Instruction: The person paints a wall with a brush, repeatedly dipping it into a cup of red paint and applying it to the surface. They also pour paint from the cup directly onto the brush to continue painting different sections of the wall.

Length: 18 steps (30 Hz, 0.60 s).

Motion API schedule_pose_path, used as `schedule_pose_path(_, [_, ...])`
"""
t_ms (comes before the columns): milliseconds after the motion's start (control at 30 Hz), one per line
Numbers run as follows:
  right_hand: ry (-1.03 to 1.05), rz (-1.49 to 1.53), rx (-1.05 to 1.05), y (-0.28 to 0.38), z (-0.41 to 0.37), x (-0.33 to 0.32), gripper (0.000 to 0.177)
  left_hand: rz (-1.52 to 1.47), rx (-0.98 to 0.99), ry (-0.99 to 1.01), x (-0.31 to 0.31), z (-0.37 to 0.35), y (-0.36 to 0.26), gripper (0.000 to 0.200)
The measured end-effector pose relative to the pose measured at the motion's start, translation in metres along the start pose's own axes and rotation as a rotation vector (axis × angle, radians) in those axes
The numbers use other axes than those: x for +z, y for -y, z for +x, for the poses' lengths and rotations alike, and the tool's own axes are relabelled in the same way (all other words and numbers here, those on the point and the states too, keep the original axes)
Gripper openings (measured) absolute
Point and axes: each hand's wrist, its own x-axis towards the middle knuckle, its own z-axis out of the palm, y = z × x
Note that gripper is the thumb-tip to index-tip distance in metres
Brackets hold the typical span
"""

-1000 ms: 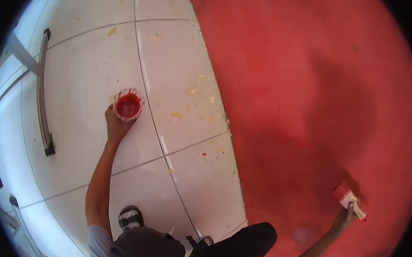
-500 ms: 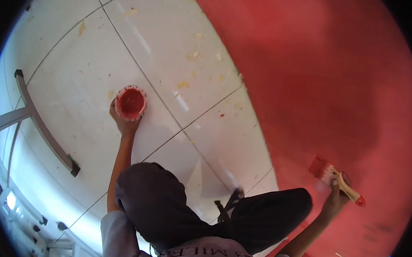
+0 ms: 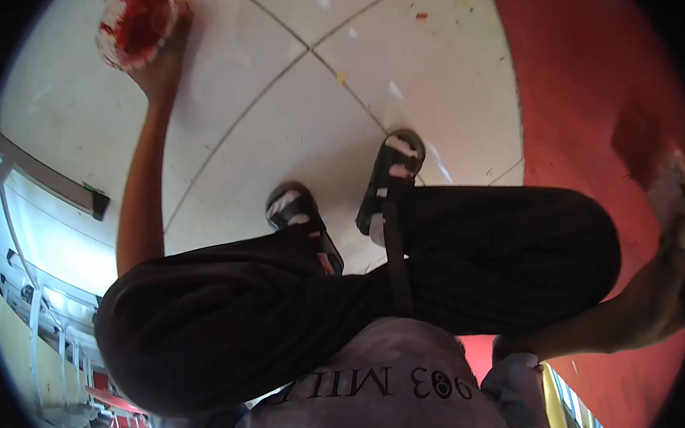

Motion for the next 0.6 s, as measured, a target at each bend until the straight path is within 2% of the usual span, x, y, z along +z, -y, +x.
schedule_pose_path(33, [0.06,0.06,-0.01,-0.004,-0.006,0.008,0.034,-0.182,-0.048,0.032,0.002,-0.002,0.009,0.038])
schedule_pose_path(167, [0.273,0.248,-0.028,-0.01,-0.022,0.038,0.032,-0.052,-0.164,0.077,-0.008,-0.005,0.015,0.035])
schedule_pose_path(233, [0.356,0.324,-0.037,-0.01,-0.026,0.055,0.031,-0.072,-0.267,0.109,-0.016,-0.01,0.01,0.047])
schedule_pose_path(333, [0.452,0.446,-0.049,-0.006,-0.022,0.078,0.029,-0.095,-0.507,0.204,-0.033,-0.003,0.0,0.082])
schedule_pose_path(367, [0.477,0.483,-0.058,-0.004,-0.019,0.084,0.029,-0.049,-0.12,0.256,-0.038,0.004,0.014,0.04])
schedule_pose_path(433, [0.525,0.565,-0.079,0.004,-0.008,0.097,0.027,0.01,-0.148,0.364,-0.053,0.006,-0.012,0.043])
schedule_pose_path(500, [0.554,0.637,-0.109,0.014,0.007,0.107,0.026,0.01,-0.3,0.442,-0.07,0.013,-0.041,0.047])
schedule_pose_path(600, [0.592,0.741,-0.159,0.031,0.034,0.122,0.025,-0.003,-0.375,0.347,-0.108,0.033,-0.102,0.053])
